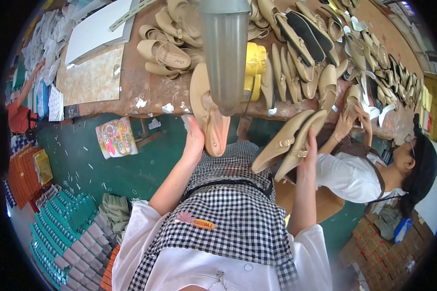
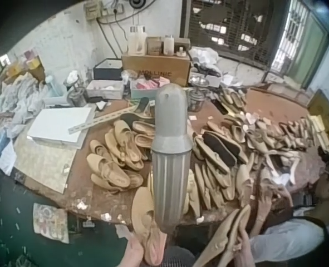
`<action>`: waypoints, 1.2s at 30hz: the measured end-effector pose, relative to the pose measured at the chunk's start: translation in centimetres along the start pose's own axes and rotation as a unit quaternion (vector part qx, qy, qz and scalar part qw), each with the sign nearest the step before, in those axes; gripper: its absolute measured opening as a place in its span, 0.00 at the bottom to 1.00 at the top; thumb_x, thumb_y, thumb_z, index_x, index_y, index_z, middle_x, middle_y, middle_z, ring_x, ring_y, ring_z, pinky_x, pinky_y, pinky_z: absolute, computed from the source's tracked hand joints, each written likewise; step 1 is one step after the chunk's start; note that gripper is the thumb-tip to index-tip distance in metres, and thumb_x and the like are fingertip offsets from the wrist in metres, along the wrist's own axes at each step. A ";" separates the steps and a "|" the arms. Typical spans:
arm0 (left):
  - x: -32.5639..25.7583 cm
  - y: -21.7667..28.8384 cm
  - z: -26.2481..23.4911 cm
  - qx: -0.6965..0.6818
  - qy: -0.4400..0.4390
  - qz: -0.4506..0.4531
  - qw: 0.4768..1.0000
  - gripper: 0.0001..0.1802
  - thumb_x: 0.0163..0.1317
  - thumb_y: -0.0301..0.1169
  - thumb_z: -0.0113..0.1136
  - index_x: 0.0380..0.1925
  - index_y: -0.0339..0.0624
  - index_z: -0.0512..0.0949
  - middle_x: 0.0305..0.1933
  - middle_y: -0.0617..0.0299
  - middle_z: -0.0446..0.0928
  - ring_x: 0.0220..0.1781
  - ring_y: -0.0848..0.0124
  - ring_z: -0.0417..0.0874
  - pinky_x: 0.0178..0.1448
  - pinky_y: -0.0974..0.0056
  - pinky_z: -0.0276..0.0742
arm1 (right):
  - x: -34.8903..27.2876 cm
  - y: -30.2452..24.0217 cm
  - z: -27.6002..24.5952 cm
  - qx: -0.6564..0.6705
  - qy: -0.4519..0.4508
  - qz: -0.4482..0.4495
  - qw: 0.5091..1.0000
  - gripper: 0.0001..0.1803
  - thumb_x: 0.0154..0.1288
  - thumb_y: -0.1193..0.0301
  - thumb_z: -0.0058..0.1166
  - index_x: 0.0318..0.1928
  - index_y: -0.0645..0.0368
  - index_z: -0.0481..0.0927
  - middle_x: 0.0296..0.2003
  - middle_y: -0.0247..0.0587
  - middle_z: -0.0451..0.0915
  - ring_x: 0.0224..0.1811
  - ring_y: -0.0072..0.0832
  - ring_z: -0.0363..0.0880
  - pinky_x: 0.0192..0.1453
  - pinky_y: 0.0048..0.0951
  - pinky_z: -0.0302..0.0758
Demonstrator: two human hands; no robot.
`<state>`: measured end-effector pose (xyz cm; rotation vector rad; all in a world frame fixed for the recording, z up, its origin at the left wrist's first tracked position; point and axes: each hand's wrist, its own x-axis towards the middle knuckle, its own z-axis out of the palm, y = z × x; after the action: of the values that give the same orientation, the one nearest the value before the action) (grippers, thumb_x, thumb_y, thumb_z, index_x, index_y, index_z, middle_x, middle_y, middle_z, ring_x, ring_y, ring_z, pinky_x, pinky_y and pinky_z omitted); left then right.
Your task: Inspecting shoes and holding them under a heating blower during the manufacturing process.
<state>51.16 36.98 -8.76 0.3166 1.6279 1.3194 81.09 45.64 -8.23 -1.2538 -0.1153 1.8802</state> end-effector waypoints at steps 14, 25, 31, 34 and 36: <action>4.4 3.5 -10.9 0.003 -0.032 -0.039 0.999 0.29 0.49 0.22 0.56 0.55 0.36 0.63 0.49 0.59 0.73 0.48 0.71 0.75 0.51 0.66 0.72 | -1.4 9.4 10.3 -0.317 -0.281 0.093 0.901 0.30 0.69 0.56 0.36 0.64 0.63 0.55 0.59 0.43 0.64 0.59 0.32 0.65 0.61 0.32 0.63; 25.5 12.4 -5.2 0.373 0.114 0.162 0.906 0.37 0.54 0.39 0.62 0.55 0.23 0.58 0.52 0.47 0.70 0.50 0.64 0.74 0.51 0.63 0.70 | 8.2 1.5 0.4 -0.533 0.024 -0.241 0.811 0.27 0.58 0.63 0.55 0.55 0.63 0.68 0.46 0.43 0.75 0.47 0.32 0.74 0.49 0.29 0.70; 19.0 3.6 -12.6 0.286 0.108 0.213 0.928 0.24 0.59 0.32 0.56 0.53 0.30 0.67 0.55 0.51 0.69 0.57 0.64 0.70 0.62 0.63 0.62 | 13.5 1.6 5.0 -0.792 0.171 -0.229 0.539 0.53 0.39 0.52 0.67 0.62 0.63 0.55 0.51 0.58 0.67 0.56 0.47 0.63 0.57 0.40 0.65; 11.7 -2.3 -12.9 0.203 0.049 0.094 0.973 0.19 0.60 0.32 0.54 0.50 0.33 0.71 0.50 0.55 0.74 0.53 0.69 0.73 0.58 0.67 0.66 | 14.1 0.0 4.9 -0.827 0.162 -0.243 0.480 0.52 0.35 0.51 0.69 0.59 0.63 0.59 0.48 0.55 0.68 0.53 0.47 0.65 0.56 0.41 0.64; 7.4 -4.9 -11.4 0.257 -0.011 -0.023 0.966 0.19 0.60 0.32 0.55 0.50 0.35 0.72 0.47 0.58 0.76 0.48 0.73 0.75 0.54 0.69 0.69 | 15.9 -1.1 3.0 -0.799 0.109 -0.239 0.541 0.47 0.34 0.53 0.69 0.54 0.61 0.63 0.45 0.51 0.69 0.51 0.45 0.66 0.55 0.42 0.63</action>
<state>40.20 33.52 -17.52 0.5954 1.9317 0.8371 77.21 58.37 -17.58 -2.1246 -2.1765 0.6662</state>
